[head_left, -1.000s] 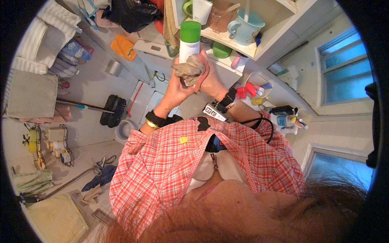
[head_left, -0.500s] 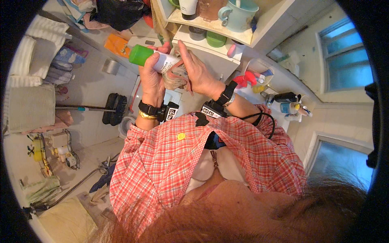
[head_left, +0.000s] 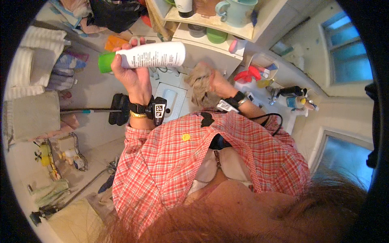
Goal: The person cleans a bathroom shelf by removing items, wiping the shelf with a cloth, and replacing the items. They handle a tube, a cup, a toothbrush, and a small container, wiping each shelf section before returning the objects.
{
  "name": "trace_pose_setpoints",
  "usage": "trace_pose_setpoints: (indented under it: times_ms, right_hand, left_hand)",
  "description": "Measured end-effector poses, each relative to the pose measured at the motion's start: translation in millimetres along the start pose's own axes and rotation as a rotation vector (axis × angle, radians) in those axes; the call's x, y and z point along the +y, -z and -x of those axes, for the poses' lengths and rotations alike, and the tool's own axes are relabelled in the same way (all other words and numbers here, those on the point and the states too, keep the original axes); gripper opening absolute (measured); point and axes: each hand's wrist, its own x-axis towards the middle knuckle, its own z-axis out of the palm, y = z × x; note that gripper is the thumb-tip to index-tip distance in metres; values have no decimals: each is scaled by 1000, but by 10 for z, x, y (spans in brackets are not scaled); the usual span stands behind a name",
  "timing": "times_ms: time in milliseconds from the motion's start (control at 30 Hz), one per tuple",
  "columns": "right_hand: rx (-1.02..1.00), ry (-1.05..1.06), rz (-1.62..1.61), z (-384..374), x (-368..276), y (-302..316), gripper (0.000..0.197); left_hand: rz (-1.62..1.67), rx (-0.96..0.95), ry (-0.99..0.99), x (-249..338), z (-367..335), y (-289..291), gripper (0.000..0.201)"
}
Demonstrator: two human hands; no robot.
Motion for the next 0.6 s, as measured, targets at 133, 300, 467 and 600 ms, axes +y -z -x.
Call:
trace_pose_setpoints:
  times_ms: [133, 300, 467, 600]
  right_hand:
    - [-108, 183, -58, 85, -144, -48, 49]
    - [116, 85, -215, 134, 8, -424, 56]
    - [43, 92, 468, 358, 251, -327, 66]
    - [39, -160, 371, 750, 540, 54, 66]
  left_hand:
    - [-121, -126, 68, -293, 282, 65, 29]
    - [-359, -261, 237, -544, 565, 170, 35]
    - [-768, -455, 109, -610, 709, 309, 38]
    - [-792, -291, 207, -483, 703, 486, 33]
